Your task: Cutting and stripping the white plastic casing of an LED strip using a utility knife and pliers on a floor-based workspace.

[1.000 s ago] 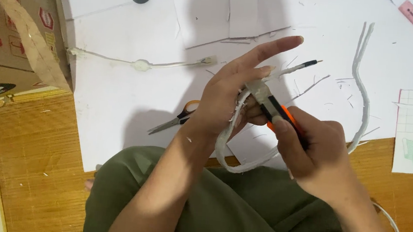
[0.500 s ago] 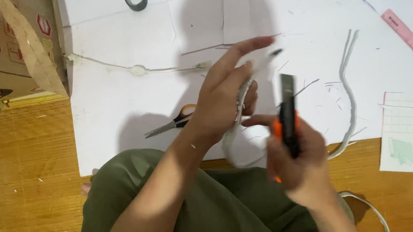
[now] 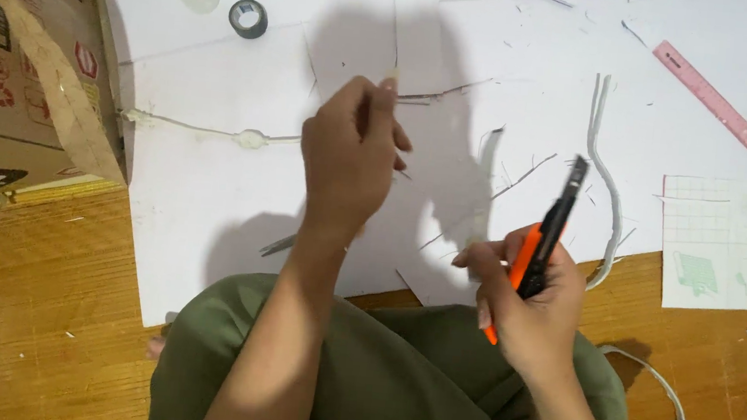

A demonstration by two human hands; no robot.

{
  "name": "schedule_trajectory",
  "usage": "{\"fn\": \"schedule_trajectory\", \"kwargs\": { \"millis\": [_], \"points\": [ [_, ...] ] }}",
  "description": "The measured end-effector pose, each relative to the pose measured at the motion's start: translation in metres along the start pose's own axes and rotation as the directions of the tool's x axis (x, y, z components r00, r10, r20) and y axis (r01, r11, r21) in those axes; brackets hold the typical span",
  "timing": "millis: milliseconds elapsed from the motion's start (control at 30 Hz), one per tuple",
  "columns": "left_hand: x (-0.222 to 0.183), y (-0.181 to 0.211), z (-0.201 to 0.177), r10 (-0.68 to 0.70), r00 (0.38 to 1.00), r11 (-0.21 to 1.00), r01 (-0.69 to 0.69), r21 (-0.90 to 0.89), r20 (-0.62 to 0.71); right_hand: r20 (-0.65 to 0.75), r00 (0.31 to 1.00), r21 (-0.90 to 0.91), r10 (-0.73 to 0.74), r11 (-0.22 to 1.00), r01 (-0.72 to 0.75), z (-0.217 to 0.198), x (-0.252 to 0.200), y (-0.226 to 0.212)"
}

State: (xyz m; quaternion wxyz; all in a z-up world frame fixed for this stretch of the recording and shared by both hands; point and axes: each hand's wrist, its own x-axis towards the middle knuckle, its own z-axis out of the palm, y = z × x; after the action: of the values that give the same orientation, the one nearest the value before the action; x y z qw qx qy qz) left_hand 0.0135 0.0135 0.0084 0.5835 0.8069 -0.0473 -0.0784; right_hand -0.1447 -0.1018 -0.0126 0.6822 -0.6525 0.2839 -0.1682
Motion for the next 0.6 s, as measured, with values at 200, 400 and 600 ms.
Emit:
{"fn": "schedule_trajectory", "kwargs": {
  "millis": [200, 400, 600],
  "points": [
    [0.0, 0.004, 0.002, 0.108, 0.984, 0.98, -0.082, -0.18, 0.14, 0.084, 0.994, 0.032, -0.071, 0.997, 0.069, -0.021, 0.017, 0.021],
    [-0.033, 0.051, -0.018, 0.358, 0.898, 0.826, -0.176, -0.535, 0.258, 0.061, 0.998, 0.061, -0.032, 0.998, 0.028, -0.027, 0.024, 0.018],
    [-0.08, 0.102, -0.033, 0.316, 0.926, 0.824, -0.159, -0.544, 0.208, -0.017, 0.999, -0.066, 0.041, 0.997, -0.043, -0.037, 0.023, 0.037]
  ]
}}
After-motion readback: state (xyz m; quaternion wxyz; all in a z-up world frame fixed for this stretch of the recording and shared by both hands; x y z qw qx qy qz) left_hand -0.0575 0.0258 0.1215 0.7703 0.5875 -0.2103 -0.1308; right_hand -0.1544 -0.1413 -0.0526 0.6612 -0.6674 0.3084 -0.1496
